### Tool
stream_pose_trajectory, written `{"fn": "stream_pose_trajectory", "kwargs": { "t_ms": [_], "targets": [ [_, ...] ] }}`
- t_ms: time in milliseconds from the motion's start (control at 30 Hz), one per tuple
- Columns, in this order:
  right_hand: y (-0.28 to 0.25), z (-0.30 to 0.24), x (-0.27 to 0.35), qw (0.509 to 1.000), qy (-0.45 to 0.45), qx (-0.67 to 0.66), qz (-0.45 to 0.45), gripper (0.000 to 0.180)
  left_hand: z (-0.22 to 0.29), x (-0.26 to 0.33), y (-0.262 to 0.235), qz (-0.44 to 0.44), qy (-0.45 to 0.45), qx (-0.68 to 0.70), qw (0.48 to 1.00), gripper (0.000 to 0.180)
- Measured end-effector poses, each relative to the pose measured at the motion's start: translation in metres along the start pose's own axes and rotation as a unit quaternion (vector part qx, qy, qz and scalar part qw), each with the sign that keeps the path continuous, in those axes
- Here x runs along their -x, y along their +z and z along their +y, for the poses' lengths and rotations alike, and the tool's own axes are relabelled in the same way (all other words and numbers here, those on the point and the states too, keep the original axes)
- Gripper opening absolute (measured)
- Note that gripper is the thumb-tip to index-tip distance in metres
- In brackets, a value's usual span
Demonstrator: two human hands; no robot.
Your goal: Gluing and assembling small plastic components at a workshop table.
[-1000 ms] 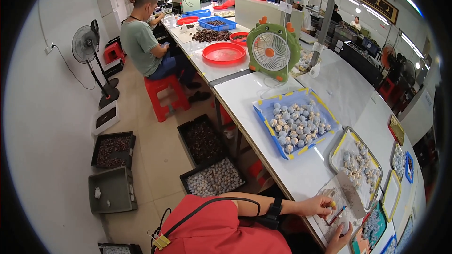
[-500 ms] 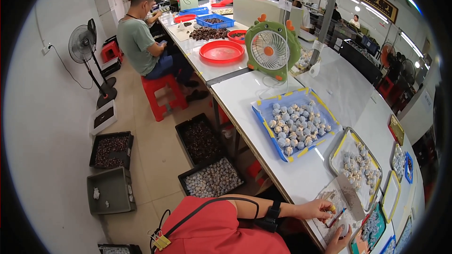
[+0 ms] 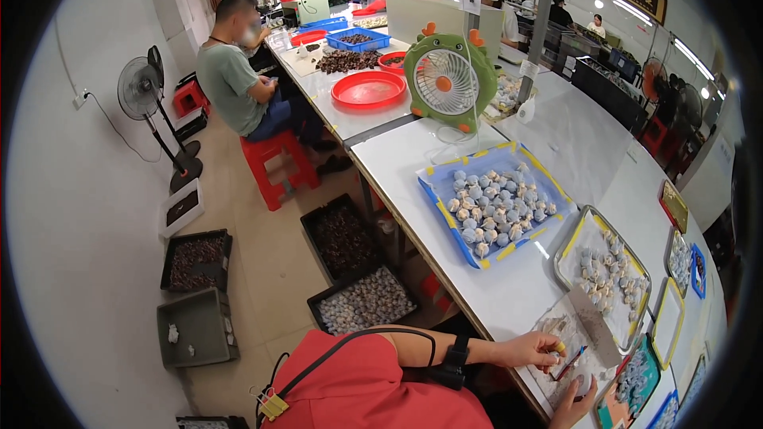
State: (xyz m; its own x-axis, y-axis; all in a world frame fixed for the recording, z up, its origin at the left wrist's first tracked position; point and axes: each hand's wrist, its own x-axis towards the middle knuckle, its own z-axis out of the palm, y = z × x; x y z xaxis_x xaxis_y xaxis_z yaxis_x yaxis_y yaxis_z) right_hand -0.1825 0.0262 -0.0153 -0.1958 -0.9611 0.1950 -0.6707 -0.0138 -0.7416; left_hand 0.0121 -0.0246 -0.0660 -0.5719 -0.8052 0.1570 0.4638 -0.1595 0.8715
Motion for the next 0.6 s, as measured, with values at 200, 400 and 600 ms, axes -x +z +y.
{"fn": "stream_pose_trajectory", "kwargs": {
  "t_ms": [200, 400, 600],
  "targets": [
    [0.0, 0.011, -0.001, 1.0, -0.02, -0.002, 0.001, 0.049, -0.001, -0.001, 0.0, -0.004, -0.012, 0.006, 1.0, 0.027],
    [-0.001, 0.01, -0.002, 1.0, 0.007, -0.002, -0.002, 0.049, 0.001, 0.0, 0.001, 0.007, -0.03, 0.001, 1.0, 0.027],
    [-0.001, 0.02, -0.003, 0.999, -0.03, 0.001, 0.012, 0.051, 0.0, -0.001, 0.001, 0.004, -0.026, 0.002, 1.0, 0.028]
  ]
}}
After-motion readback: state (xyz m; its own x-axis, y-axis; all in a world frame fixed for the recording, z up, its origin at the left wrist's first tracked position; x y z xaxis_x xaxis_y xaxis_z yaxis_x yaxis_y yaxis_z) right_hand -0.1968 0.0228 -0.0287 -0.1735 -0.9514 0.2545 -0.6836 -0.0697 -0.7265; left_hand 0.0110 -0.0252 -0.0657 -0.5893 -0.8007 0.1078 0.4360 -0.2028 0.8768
